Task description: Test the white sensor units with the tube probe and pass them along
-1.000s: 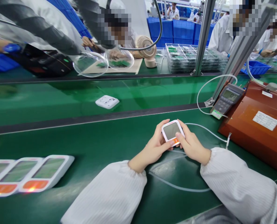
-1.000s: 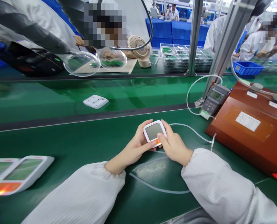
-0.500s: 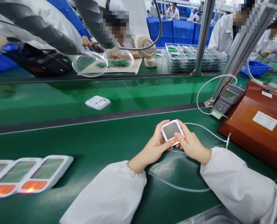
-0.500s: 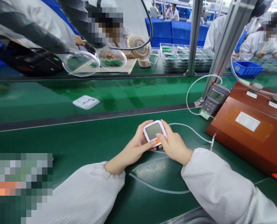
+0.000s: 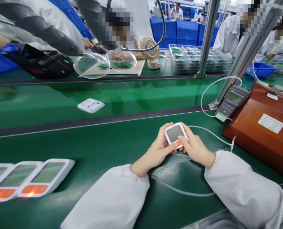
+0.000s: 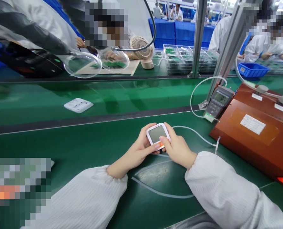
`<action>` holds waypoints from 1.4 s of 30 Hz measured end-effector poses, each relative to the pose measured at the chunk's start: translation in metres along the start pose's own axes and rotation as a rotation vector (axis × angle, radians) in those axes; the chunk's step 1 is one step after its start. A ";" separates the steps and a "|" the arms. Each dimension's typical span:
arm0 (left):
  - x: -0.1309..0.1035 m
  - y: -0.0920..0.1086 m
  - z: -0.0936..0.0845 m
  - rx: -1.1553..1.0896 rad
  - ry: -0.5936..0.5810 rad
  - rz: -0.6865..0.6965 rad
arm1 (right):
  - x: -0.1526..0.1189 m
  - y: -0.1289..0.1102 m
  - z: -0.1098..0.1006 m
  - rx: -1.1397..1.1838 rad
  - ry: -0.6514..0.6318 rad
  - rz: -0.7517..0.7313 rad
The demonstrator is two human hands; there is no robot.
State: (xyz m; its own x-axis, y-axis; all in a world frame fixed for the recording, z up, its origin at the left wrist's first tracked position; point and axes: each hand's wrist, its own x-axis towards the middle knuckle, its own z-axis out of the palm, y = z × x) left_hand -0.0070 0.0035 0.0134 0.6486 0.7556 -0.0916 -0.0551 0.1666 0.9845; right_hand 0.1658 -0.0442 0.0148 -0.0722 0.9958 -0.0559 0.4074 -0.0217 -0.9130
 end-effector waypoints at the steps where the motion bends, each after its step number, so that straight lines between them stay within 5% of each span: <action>1: 0.000 0.000 0.000 -0.001 0.002 0.000 | 0.000 0.000 0.000 -0.002 0.002 0.000; 42: 0.000 0.001 0.001 0.007 0.010 -0.002 | 0.000 0.000 0.000 -0.020 -0.008 0.001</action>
State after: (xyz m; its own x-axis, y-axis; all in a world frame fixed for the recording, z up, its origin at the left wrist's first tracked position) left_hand -0.0067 0.0029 0.0143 0.6409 0.7617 -0.0951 -0.0482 0.1636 0.9853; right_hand 0.1655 -0.0438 0.0151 -0.0785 0.9951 -0.0602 0.4258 -0.0211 -0.9046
